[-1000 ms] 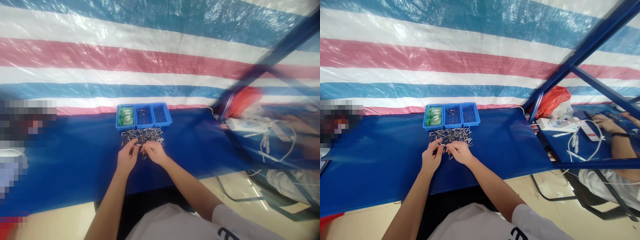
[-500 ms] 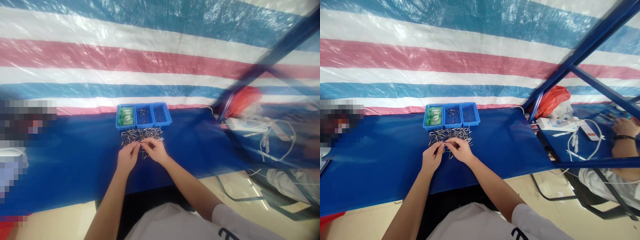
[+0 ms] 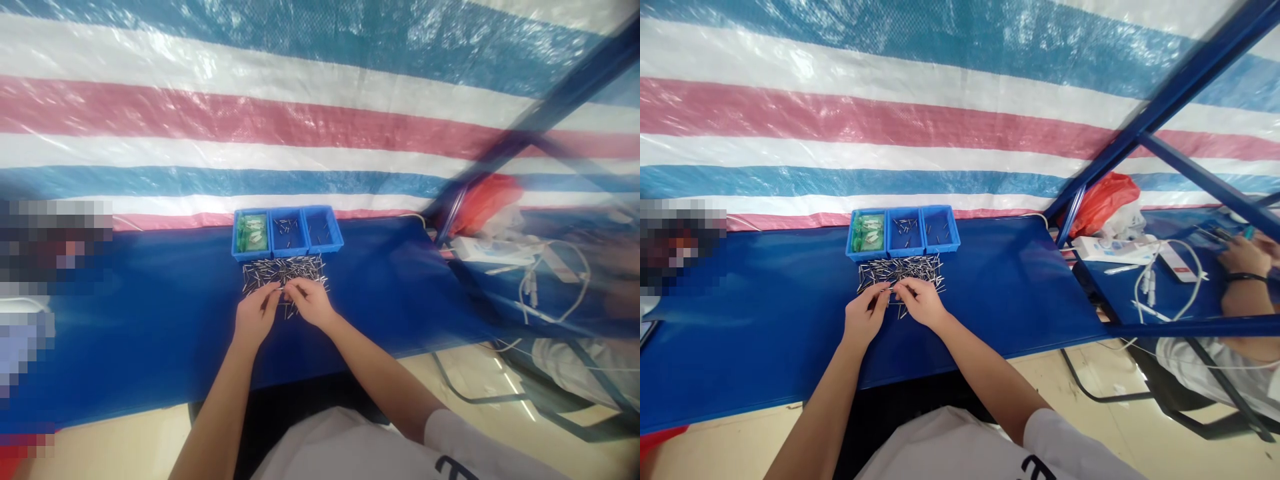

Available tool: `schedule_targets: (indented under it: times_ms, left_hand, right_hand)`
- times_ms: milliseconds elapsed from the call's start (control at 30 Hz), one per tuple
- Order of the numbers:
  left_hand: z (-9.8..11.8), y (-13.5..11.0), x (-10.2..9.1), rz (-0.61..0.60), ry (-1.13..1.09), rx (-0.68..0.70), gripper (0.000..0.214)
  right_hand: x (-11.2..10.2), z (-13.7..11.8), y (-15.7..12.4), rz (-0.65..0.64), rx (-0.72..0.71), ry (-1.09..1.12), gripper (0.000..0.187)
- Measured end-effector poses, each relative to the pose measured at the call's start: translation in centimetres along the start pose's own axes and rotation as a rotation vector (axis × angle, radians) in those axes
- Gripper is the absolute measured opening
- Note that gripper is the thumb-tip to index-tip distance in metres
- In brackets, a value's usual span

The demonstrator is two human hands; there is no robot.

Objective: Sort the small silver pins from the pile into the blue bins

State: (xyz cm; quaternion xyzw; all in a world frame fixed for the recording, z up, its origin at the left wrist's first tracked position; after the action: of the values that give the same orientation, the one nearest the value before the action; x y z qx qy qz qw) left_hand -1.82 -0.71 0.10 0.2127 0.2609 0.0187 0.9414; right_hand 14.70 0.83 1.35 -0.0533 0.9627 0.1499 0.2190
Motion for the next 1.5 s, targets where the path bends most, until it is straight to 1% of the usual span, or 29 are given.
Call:
schedule_targets:
  times_ms: [133,267,333,467,633,700,800,967,1033,1100,1233,1300,1433,1500]
  left_hand:
    - [-0.1,0.1,0.0,0.007,0.005,0.003,0.023]
    - [0.0,0.2,0.0,-0.028,0.026,0.012,0.021]
    - [0.2,0.2,0.0,-0.044,0.033,0.025,0.021]
    - [0.3,0.3,-0.2,-0.023,0.05,0.053,0.021]
    - [0.2,0.4,-0.1,-0.001,0.044,0.062,0.021]
    - [0.2,0.3,-0.1,0.002,0.039,0.056,0.021]
    - [0.2,0.3,-0.1,0.003,0.025,0.052,0.02]
    - [0.3,0.2,0.1,0.017,0.024,0.047,0.018]
    - [0.3,0.2,0.3,0.015,0.028,0.033,0.02]
    - [0.3,0.2,0.4,0.005,0.024,0.032,0.022]
    - [0.2,0.2,0.5,0.01,0.023,0.025,0.022]
    - [0.1,0.3,0.4,0.008,0.038,0.01,0.021]
    - [0.0,0.3,0.3,0.008,0.057,-0.014,0.022]
    - [-0.1,0.3,0.3,0.01,0.057,-0.035,0.024]
  right_hand:
    - [0.2,0.3,0.0,-0.02,-0.002,0.008,0.031]
    - [-0.1,0.1,0.0,0.074,-0.055,-0.032,0.021]
    - [-0.1,0.0,0.1,0.103,-0.095,-0.018,0.017]
    - [0.0,-0.1,0.1,0.094,-0.183,0.028,0.014]
    - [0.1,-0.2,0.0,0.093,-0.271,-0.012,0.015]
    - [0.1,-0.3,0.0,0.093,-0.277,-0.032,0.014]
    - [0.0,-0.4,0.0,0.097,-0.224,-0.05,0.013]
    - [0.0,-0.1,0.0,0.119,-0.079,-0.009,0.011]
    - [0.1,0.3,0.0,0.127,-0.013,0.059,0.01]
    - [0.4,0.6,0.0,0.131,0.04,0.173,0.011]
    - [0.8,0.9,0.0,0.113,0.078,0.402,0.022]
    - [0.8,0.7,0.1,0.106,0.085,0.454,0.025]
    - [0.7,0.3,0.2,0.117,0.132,0.543,0.018]
    - [0.7,0.2,0.2,0.117,0.156,0.577,0.018]
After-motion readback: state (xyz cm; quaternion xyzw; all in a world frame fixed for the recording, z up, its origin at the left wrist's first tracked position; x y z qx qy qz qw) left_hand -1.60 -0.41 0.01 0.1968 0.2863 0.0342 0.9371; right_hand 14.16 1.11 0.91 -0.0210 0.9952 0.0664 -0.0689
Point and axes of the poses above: each hand's wrist, its own y-axis towards the middle knuckle, its own x-axis out of the palm, z = x × y, the point moved 3 cm from there along y, towards the middle knuckle, and after that the axes turned 8 degrees about -y, right-handed, at the moved point
